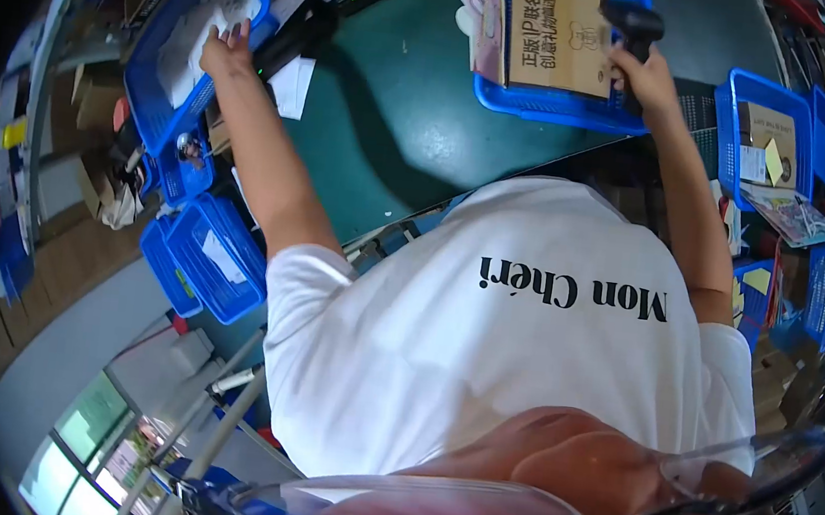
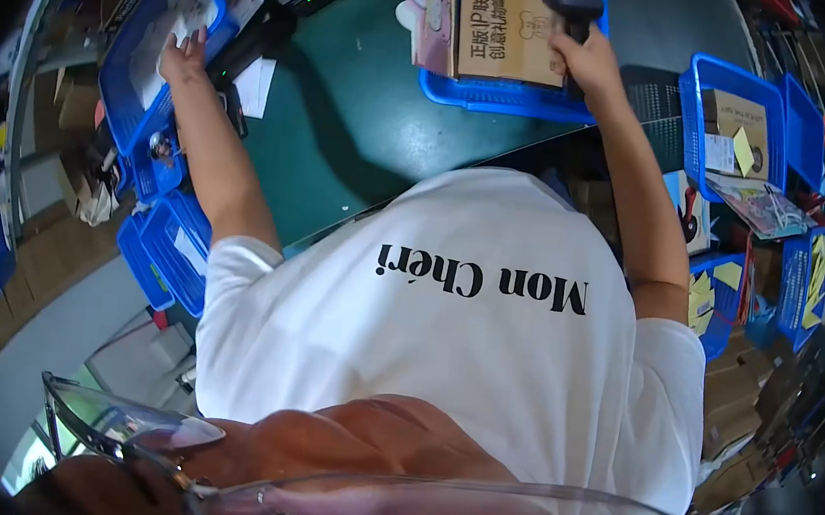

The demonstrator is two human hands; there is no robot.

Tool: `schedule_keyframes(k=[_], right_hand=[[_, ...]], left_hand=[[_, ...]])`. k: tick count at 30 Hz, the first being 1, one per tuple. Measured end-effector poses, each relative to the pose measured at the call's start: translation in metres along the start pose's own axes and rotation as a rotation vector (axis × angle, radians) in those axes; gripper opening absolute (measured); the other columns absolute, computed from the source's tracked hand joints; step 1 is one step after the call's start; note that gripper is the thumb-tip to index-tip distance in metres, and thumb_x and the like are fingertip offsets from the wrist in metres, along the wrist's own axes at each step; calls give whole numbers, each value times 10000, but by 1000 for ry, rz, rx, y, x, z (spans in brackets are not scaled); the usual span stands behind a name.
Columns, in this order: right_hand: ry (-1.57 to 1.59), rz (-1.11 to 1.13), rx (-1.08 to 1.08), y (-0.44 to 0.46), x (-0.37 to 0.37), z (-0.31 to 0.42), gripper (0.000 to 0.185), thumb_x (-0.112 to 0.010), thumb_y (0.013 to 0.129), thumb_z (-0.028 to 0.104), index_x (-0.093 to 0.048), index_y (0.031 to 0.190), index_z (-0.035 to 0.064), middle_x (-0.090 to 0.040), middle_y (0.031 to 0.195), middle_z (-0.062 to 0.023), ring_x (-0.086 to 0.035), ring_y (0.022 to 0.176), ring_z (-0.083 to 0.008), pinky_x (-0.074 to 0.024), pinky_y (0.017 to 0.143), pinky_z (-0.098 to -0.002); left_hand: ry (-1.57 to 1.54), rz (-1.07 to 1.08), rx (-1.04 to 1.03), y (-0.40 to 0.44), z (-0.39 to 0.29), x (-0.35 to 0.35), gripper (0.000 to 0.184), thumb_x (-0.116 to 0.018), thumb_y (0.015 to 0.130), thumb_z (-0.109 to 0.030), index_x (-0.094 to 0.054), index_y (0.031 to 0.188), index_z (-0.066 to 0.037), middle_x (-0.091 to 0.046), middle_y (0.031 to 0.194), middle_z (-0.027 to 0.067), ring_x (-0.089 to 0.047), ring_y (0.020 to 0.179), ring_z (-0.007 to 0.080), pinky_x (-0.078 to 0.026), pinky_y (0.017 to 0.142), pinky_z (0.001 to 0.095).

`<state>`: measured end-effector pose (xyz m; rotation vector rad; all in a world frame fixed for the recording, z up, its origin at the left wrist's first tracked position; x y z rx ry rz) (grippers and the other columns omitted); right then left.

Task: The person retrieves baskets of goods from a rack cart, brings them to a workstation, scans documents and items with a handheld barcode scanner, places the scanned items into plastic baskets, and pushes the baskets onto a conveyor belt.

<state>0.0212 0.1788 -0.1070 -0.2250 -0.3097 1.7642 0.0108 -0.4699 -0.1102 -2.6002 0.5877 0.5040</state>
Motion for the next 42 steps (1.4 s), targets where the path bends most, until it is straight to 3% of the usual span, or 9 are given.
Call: schedule_keyframes(k=[4, 7, 8, 12, 14, 16, 19, 23, 42], right_hand=[[-676, -235, 129, -5, 17, -43, 424, -714, 756, 261, -606, 1068, -6, -672, 891, -113, -636, 802, -218, -491, 755, -345], [-389, -175, -35, 36, 29, -122, 410, -698, 770, 241, -604, 1080, -10, -666, 942, -132, -631, 849, -223, -484, 771, -354], [-143, -163, -118, 41, 33, -134, 404, -702, 770, 231, -603, 1080, -10, -663, 929, -123, -628, 838, -214, -484, 761, -349], [-84, -61, -211, 50, 50, -113, 369, -715, 779, 201, -604, 1067, -2, -643, 880, -71, -603, 776, -181, -488, 716, -335], [-121, -163, -63, 38, 60, -104, 375, -712, 777, 219, -595, 1067, 14, -668, 884, -103, -637, 775, -252, -495, 706, -375], [-734, -193, 467, 20, 61, -71, 403, -699, 776, 230, -567, 1103, 34, -675, 914, -163, -649, 831, -351, -500, 722, -446], [-1191, 51, 270, -25, 40, -35, 369, -650, 766, 165, -530, 1086, 28, -662, 886, -208, -644, 842, -402, -509, 737, -502], [-1421, 113, 154, -36, 39, -38, 273, -620, 755, 106, -524, 990, 6, -656, 792, -215, -661, 751, -395, -528, 666, -496], [-1384, 50, 167, -56, 50, -45, 282, -593, 760, 74, -533, 1028, 7, -669, 809, -196, -673, 744, -379, -537, 673, -477]], left_hand=[[383, 813, -312, -268, 67, -86, 251, -593, 826, -69, -568, 1058, 22, -654, 894, 105, -636, 898, 216, -508, 831, 346], [922, 1225, -111, -357, 221, -76, 772, -804, 653, -160, -420, 1291, 44, -575, 1150, 232, -578, 1060, 363, -487, 896, 409], [1189, 1198, -640, -364, 248, -75, 853, -816, 624, -136, -362, 1318, 63, -544, 1174, 264, -554, 1069, 415, -482, 889, 438], [1289, 997, -823, -343, 307, -87, 758, -768, 726, -171, -352, 1297, 105, -608, 1032, 286, -604, 904, 440, -503, 814, 452], [1216, 811, -521, -334, 308, -93, 722, -769, 728, -172, -373, 1253, 126, -648, 926, 245, -621, 867, 417, -501, 787, 457], [1179, 767, -510, -313, 332, -93, 607, -770, 728, -177, -474, 1196, 72, -671, 894, 190, -627, 846, 402, -500, 776, 460], [1371, 900, -733, -325, 329, -115, 385, -770, 718, -160, -601, 1041, -37, -638, 894, 184, -623, 841, 372, -497, 734, 455], [1279, 803, -701, -320, 338, -108, 462, -791, 699, -213, -649, 1123, -95, -597, 836, 155, -604, 773, 346, -497, 705, 423], [1266, 702, -803, -324, 331, -109, 447, -760, 745, -341, -678, 1159, -193, -610, 751, 121, -610, 696, 285, -485, 658, 402]])
Point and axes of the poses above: each hand's wrist, its own y-axis towards the middle knuckle, its own x-axis out of the back of the hand, z = x × y, the point moved 4 cm from there along y, towards the middle knuckle
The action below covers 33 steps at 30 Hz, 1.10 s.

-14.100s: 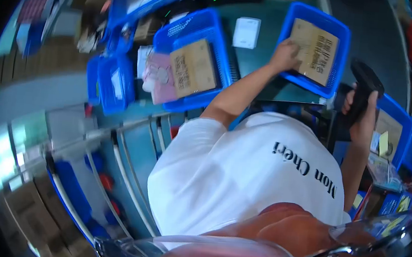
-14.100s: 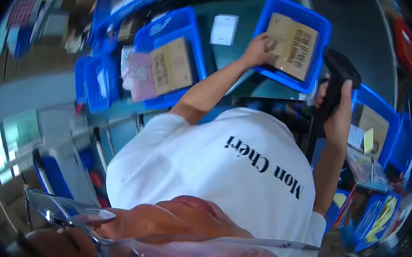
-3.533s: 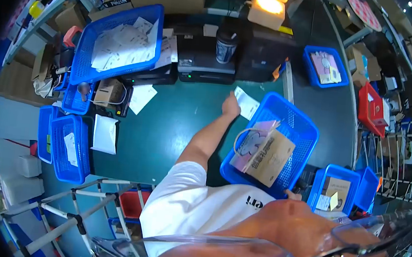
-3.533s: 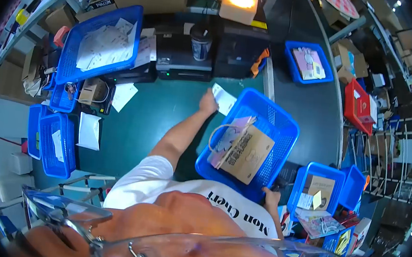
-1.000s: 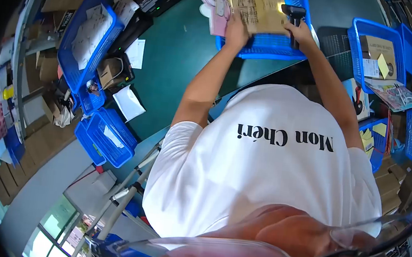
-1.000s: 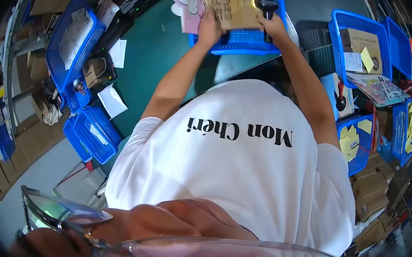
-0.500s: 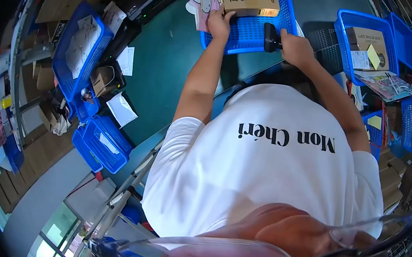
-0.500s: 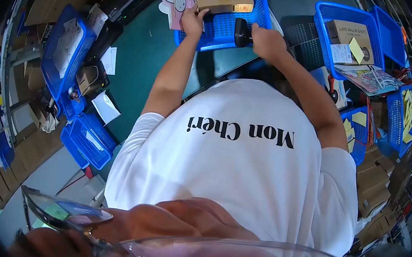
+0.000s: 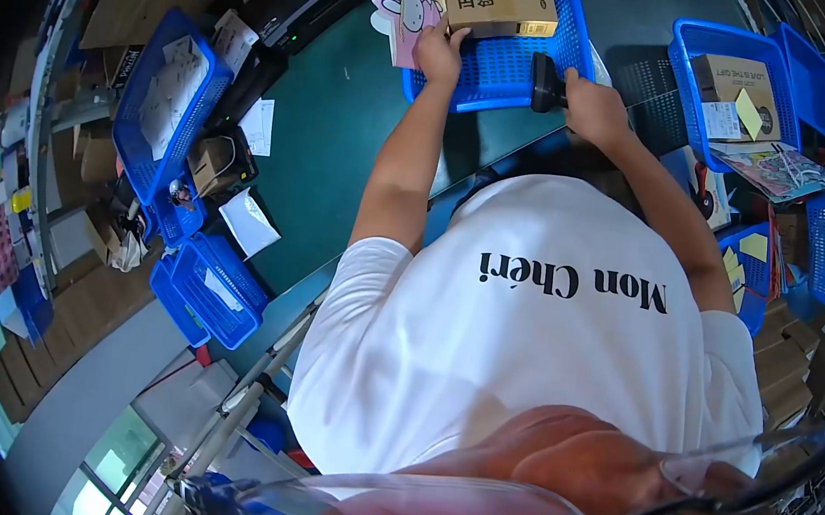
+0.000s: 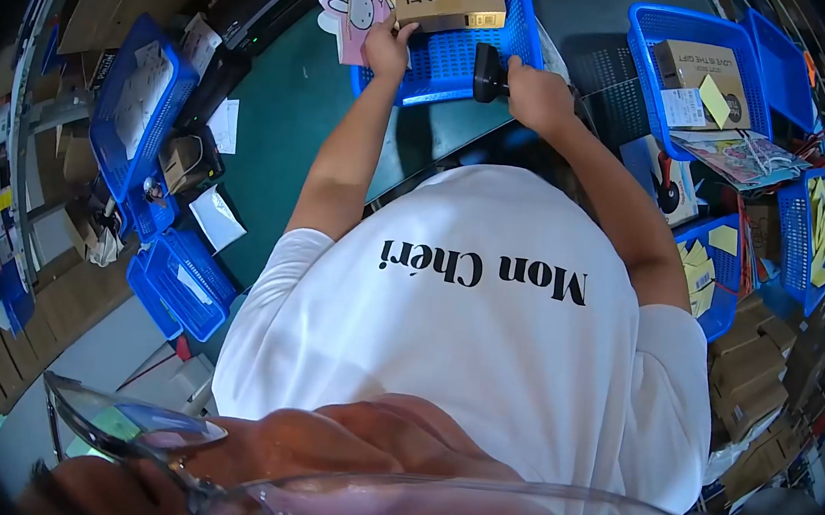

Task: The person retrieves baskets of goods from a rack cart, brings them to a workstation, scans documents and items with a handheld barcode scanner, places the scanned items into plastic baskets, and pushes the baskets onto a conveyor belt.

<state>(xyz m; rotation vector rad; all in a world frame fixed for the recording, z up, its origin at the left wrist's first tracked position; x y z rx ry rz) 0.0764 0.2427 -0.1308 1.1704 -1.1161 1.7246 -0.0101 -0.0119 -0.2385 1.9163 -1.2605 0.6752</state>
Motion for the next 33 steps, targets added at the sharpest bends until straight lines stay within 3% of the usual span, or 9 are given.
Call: schedule_keyframes(k=[16, 19, 21, 24, 25, 27, 30, 31, 33], right_hand=[[15, 14, -23, 3, -3, -1, 258, -620, 765, 77, -527, 998, 15, -664, 781, -194, -672, 741, -380, -538, 672, -472], [25, 28, -29, 1, -1, 0, 269, -630, 768, 93, -524, 1002, 15, -665, 805, -194, -670, 761, -383, -533, 682, -479], [36, 45, -26, -1, 4, 2, 282, -639, 770, 107, -522, 1010, 15, -666, 828, -197, -668, 779, -385, -530, 692, -484], [147, 76, -5, 1, 13, 1, 355, -660, 765, 142, -517, 1062, 10, -659, 885, -211, -652, 841, -400, -512, 727, -492], [269, 3, 85, 4, 16, 1, 413, -668, 756, 160, -514, 1114, 22, -653, 905, -218, -639, 876, -405, -503, 745, -495], [402, -122, 225, 17, 23, 4, 566, -654, 723, 168, -495, 1260, 81, -645, 955, -223, -606, 949, -407, -484, 787, -494], [351, -147, 328, 48, 53, 11, 610, -628, 699, 149, -498, 1294, 121, -647, 992, -211, -600, 960, -400, -487, 812, -485], [299, -122, 272, 55, 67, 16, 609, -613, 682, 127, -514, 1283, 120, -647, 1025, -206, -600, 967, -399, -490, 836, -476], [301, -132, 314, 67, 85, 21, 593, -619, 686, 121, -525, 1272, 112, -648, 1031, -211, -602, 978, -397, -493, 851, -474]], left_hand=[[-34, -23, -46, 0, -5, 2, 403, -760, 743, -254, -674, 1102, -92, -608, 730, 124, -599, 697, 290, -484, 650, 404], [-71, 68, -8, 2, -12, 7, 490, -765, 744, -258, -629, 1178, -77, -637, 817, 142, -612, 739, 312, -487, 672, 404], [20, -188, -407, 7, -35, 25, 624, -783, 721, -231, -534, 1251, -14, -636, 915, 170, -607, 785, 352, -498, 730, 420], [371, -385, -407, 16, -88, 121, 618, -769, 716, -142, -480, 1240, 12, -606, 1089, 212, -593, 947, 412, -499, 798, 439], [377, -383, -403, 21, -63, 117, 618, -769, 716, -142, -480, 1240, 12, -606, 1089, 212, -593, 947, 412, -499, 798, 439], [62, 43, 264, 40, 14, 99, 524, -769, 709, -115, -544, 1168, 3, -633, 1074, 212, -616, 951, 401, -500, 815, 425], [-107, 0, 137, 42, 16, 121, 398, -755, 728, -106, -597, 1077, -1, -661, 1021, 208, -638, 922, 390, -502, 799, 408], [-166, -72, 98, 39, 0, 140, 324, -759, 730, -111, -618, 1000, 0, -679, 910, 168, -668, 847, 316, -502, 772, 373], [-318, -71, 136, 38, 3, 162, 306, -754, 738, -101, -613, 990, 1, -674, 894, 139, -659, 829, 263, -496, 756, 350]])
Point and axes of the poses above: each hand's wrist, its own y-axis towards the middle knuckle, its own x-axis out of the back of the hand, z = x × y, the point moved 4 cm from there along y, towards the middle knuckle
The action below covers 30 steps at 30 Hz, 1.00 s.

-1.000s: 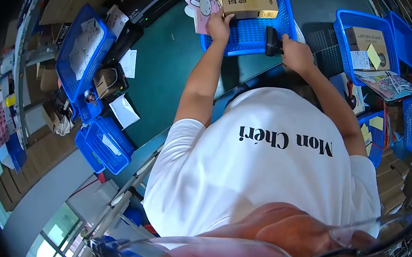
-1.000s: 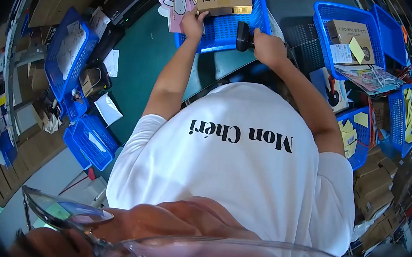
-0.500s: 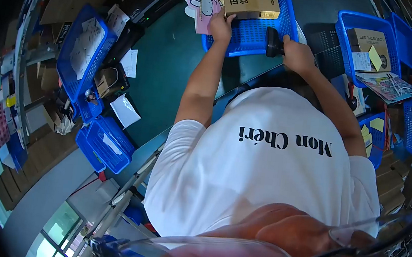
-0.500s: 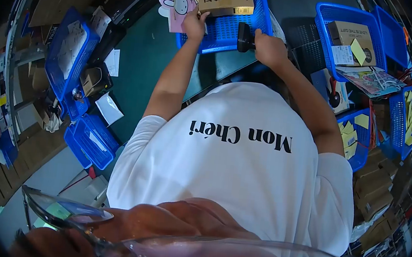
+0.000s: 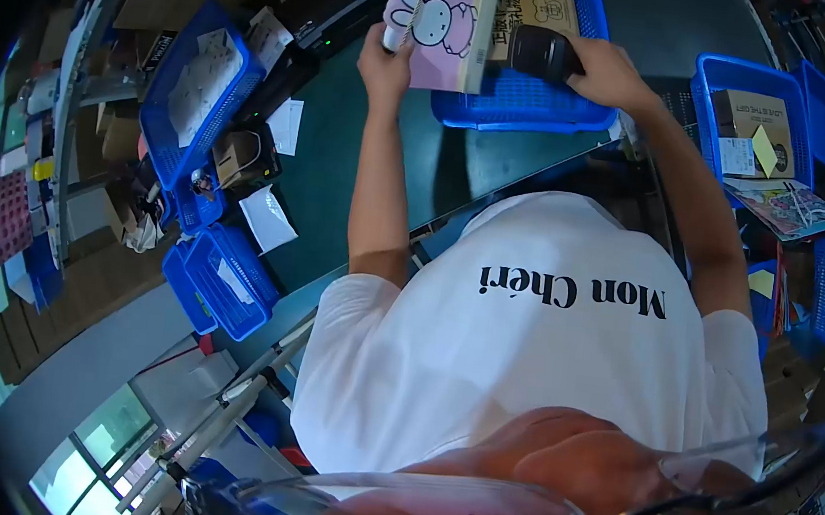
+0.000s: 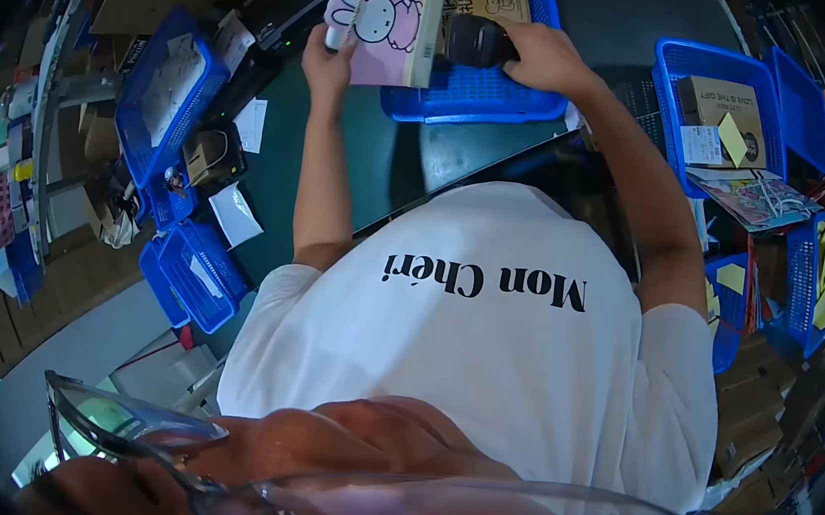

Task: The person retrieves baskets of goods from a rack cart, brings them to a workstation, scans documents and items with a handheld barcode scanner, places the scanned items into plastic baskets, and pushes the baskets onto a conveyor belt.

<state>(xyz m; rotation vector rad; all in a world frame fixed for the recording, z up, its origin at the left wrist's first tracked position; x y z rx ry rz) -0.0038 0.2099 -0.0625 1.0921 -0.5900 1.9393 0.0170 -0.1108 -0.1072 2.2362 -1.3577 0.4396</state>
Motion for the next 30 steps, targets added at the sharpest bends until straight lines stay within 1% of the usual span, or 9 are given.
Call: schedule_keyframes(k=[2, 5, 12, 21, 24, 26, 28, 29, 30], right_hand=[[-12, -28, 55, 9, 14, 7, 589, -622, 691, 121, -527, 1272, 107, -650, 1030, -211, -604, 980, -397, -494, 854, -474], [-65, 66, 28, 17, 19, 12, 584, -635, 699, 127, -526, 1272, 88, -653, 1019, -217, -610, 976, -397, -494, 862, -474], [-52, 37, 67, 20, 25, 24, 532, -644, 670, 103, -573, 1198, 86, -654, 956, -217, -606, 916, -419, -491, 806, -475], [-18, 28, 47, 2, 22, 15, 604, -638, 697, 137, -506, 1283, 68, -651, 1010, -221, -612, 960, -401, -489, 852, -483], [-34, 72, -28, -10, 14, 6, 595, -637, 703, 150, -506, 1279, 79, -656, 1018, -208, -608, 972, -403, -484, 859, -485], [-144, 101, -132, -25, -2, -4, 477, -643, 721, 163, -544, 1171, 41, -662, 945, -205, -631, 917, -382, -501, 804, -479], [-252, 96, -157, -44, -32, -24, 406, -647, 728, 161, -549, 1101, 31, -657, 894, -199, -642, 872, -365, -508, 765, -472], [-358, 83, -175, -52, -47, -33, 339, -652, 736, 159, -555, 1030, 22, -653, 844, -193, -652, 828, -347, -515, 726, -465], [-363, 31, -129, -59, -59, -34, 253, -650, 748, 141, -546, 949, 29, -639, 789, -163, -660, 760, -311, -518, 672, -453]], left_hand=[[-249, 34, 103, -5, -10, 19, 267, -719, 776, -32, -586, 1004, 5, -643, 877, 58, -604, 802, 126, -476, 719, 280], [-509, -38, 104, -7, -9, 31, 296, -697, 793, 17, -556, 1054, 9, -637, 920, 50, -602, 813, 112, -471, 715, 258], [-453, -95, 91, -5, -20, 42, 325, -703, 784, 43, -520, 1052, 20, -598, 883, 43, -569, 777, 99, -448, 690, 244], [-362, -69, 94, 3, -5, 23, 328, -725, 774, -8, -566, 1059, 9, -636, 902, 64, -590, 804, 104, -465, 712, 251], [-153, -83, -12, 2, -14, 14, 399, -694, 763, 22, -544, 1133, 11, -668, 924, 108, -646, 801, 188, -492, 719, 283], [241, -27, 35, -8, -37, -2, 536, -633, 766, 22, -474, 1277, 0, -630, 1124, 204, -621, 1031, 333, -478, 857, 397], [801, -167, -445, -24, -61, -36, 714, -706, 737, -82, -396, 1379, -42, -466, 1319, 281, -445, 1237, 442, -390, 966, 487], [887, -14, -493, -28, -49, -66, 788, -726, 716, -120, -366, 1413, -48, -354, 1405, 281, -340, 1309, 444, -328, 1013, 516], [765, 188, -548, -39, -44, -95, 824, -748, 711, -155, -338, 1418, -46, -393, 1382, 262, -375, 1282, 441, -365, 988, 520]])
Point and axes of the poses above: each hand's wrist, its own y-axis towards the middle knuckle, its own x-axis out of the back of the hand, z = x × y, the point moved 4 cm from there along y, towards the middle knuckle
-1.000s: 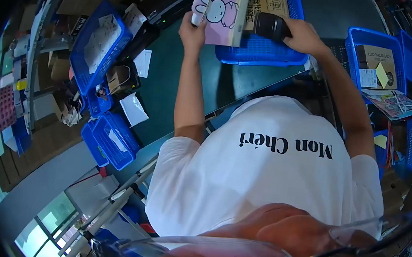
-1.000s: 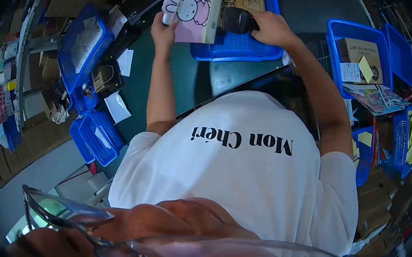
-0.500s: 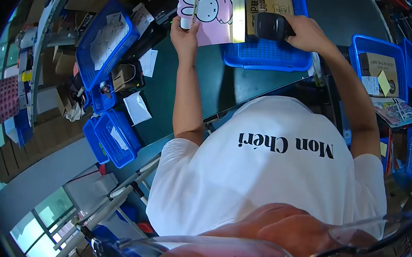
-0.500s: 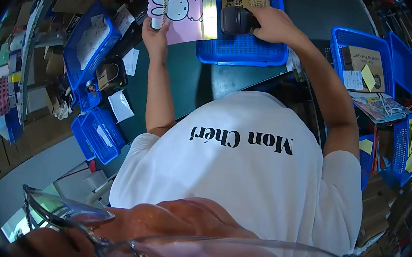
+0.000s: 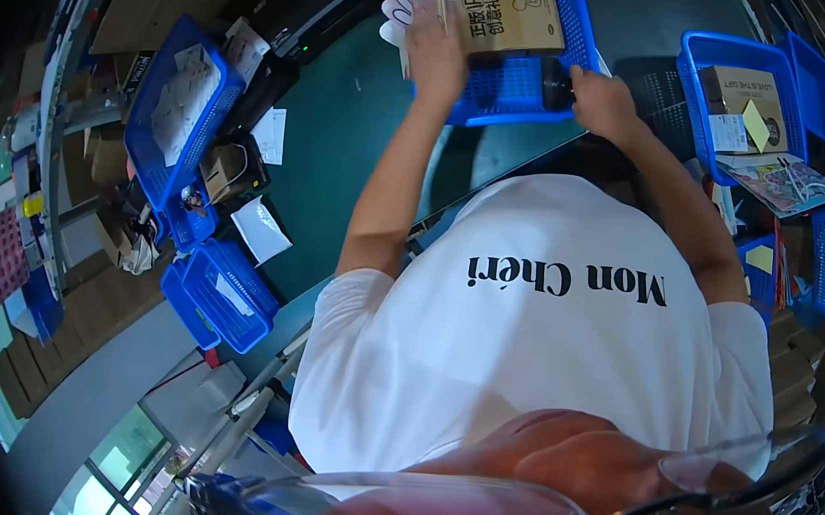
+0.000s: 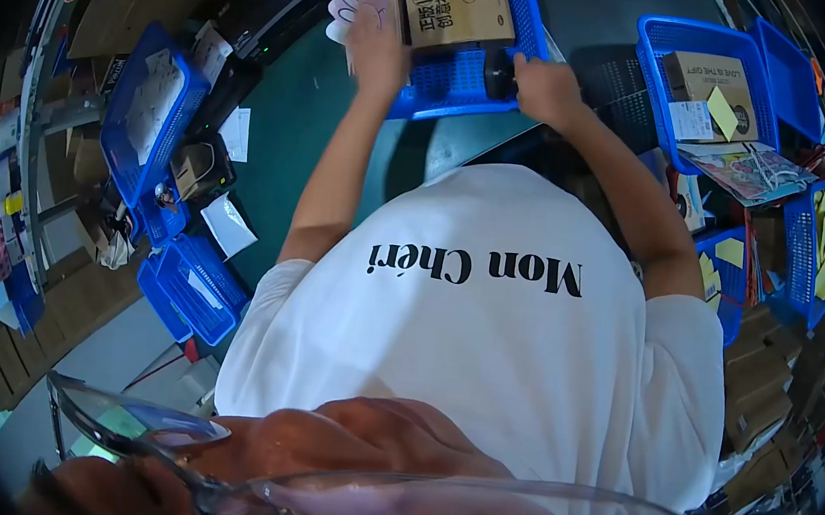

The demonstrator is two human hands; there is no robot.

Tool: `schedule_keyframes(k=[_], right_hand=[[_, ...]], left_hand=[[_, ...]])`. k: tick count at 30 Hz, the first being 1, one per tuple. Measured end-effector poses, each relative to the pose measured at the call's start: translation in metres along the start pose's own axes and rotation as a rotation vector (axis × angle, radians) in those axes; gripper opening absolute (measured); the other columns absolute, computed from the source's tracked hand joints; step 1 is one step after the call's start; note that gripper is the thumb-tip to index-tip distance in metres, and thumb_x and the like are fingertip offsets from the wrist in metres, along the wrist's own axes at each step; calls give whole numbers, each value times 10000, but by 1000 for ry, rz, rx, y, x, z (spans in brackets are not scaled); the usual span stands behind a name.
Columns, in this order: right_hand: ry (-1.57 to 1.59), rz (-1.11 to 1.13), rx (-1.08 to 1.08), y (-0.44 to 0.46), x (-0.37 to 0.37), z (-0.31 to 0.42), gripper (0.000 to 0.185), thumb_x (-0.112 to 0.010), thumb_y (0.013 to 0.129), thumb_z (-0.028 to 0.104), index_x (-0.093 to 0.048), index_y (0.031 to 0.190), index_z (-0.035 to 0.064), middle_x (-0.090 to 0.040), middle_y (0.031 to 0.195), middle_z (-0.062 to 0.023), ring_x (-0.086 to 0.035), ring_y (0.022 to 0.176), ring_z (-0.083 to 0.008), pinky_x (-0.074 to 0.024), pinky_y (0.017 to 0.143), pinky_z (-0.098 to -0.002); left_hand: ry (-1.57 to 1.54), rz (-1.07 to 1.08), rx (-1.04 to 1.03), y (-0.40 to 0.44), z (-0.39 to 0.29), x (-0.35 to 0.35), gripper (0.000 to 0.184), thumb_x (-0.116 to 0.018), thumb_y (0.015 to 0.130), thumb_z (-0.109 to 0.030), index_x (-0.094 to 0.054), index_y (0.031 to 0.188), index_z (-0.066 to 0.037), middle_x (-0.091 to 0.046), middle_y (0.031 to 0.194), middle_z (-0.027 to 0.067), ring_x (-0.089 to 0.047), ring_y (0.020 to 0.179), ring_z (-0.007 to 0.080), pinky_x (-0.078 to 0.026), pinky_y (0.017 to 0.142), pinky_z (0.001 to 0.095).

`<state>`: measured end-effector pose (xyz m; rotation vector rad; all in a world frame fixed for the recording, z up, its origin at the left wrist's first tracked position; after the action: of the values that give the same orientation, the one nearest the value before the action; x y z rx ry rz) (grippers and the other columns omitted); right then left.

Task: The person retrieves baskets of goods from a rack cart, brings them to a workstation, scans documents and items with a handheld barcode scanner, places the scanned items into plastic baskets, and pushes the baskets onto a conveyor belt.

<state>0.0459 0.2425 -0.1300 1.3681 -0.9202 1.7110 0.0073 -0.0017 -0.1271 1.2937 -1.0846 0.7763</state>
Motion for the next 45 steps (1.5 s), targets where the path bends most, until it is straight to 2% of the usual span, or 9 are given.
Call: schedule_keyframes(k=[3, 5, 6, 24, 28, 33, 36, 42, 45], right_hand=[[-59, 42, -39, -12, -19, 11, 225, -632, 746, 109, -548, 942, 38, -646, 820, -147, -662, 761, -308, -515, 662, -460], [-65, 114, -112, -11, -26, 11, 325, -694, 728, 116, -518, 989, 35, -635, 891, -128, -645, 847, -306, -499, 718, -447], [-71, 83, -106, -13, -23, 13, 321, -690, 731, 116, -517, 989, 36, -634, 888, -127, -645, 844, -303, -496, 713, -445], [-19, -49, -88, -20, -28, 15, 299, -634, 737, 96, -505, 1001, 36, -619, 868, -155, -635, 817, -347, -473, 689, -500], [167, -5, -105, 11, 42, 33, 527, -695, 696, 148, -459, 1141, -7, -627, 985, -249, -622, 907, -403, -482, 802, -513], [485, -526, 327, 97, 232, 124, 462, -622, 713, 55, -487, 1155, 44, -627, 949, -239, -578, 939, -459, -476, 769, -476], [1085, -308, 276, 156, 279, 169, 289, -666, 806, 109, -547, 1052, 15, -608, 757, -55, -559, 651, -120, -449, 620, -274], [1223, -261, 335, 214, 305, 224, 111, -647, 824, 131, -564, 821, 57, -539, 637, -8, -494, 571, -93, -394, 553, -247], [1167, -237, 337, 222, 308, 227, 246, -643, 813, 142, -539, 977, -8, -573, 666, -47, -521, 587, -109, -415, 604, -263]], left_hand=[[-203, 42, -147, -15, -11, -72, 869, -773, 719, -269, -300, 1406, -25, -490, 1300, 244, -507, 1160, 414, -471, 894, 466], [-455, 416, 410, -15, 11, -118, 810, -758, 748, -315, -335, 1361, 5, -618, 1099, 236, -618, 965, 405, -517, 789, 457], [-383, 285, 381, -14, 8, -109, 726, -742, 768, -355, -401, 1307, -9, -664, 930, 216, -649, 833, 401, -527, 704, 474], [-600, 207, 463, -24, 15, -104, 572, -705, 802, -310, -464, 1270, -86, -661, 939, 225, -641, 862, 409, -509, 720, 499], [-561, 94, 413, -22, 14, -93, 493, -716, 789, -288, -495, 1169, -63, -665, 923, 204, -644, 847, 394, -514, 706, 485], [-514, 164, 410, -27, 14, -104, 407, -710, 798, -268, -505, 1083, -62, -665, 938, 177, -643, 867, 384, -504, 722, 485], [-526, 167, 424, -27, 13, -104, 389, -715, 794, -262, -499, 1038, -50, -662, 917, 186, -643, 855, 388, -505, 714, 487], [-553, 157, 410, -31, 16, -103, 416, -738, 768, -275, -487, 998, -36, -652, 921, 210, -638, 874, 389, -507, 737, 487], [-604, 179, 434, -31, 17, -103, 419, -741, 764, -268, -488, 1002, -33, -648, 929, 212, -632, 887, 391, -505, 754, 488]])
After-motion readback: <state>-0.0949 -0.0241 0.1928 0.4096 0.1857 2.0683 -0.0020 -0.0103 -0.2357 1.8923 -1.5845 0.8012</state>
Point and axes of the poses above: each hand's wrist, its own y-axis towards the middle knuckle, its own x-axis out of the back of the hand, z = x × y, the point moved 4 cm from there along y, towards the middle knuckle
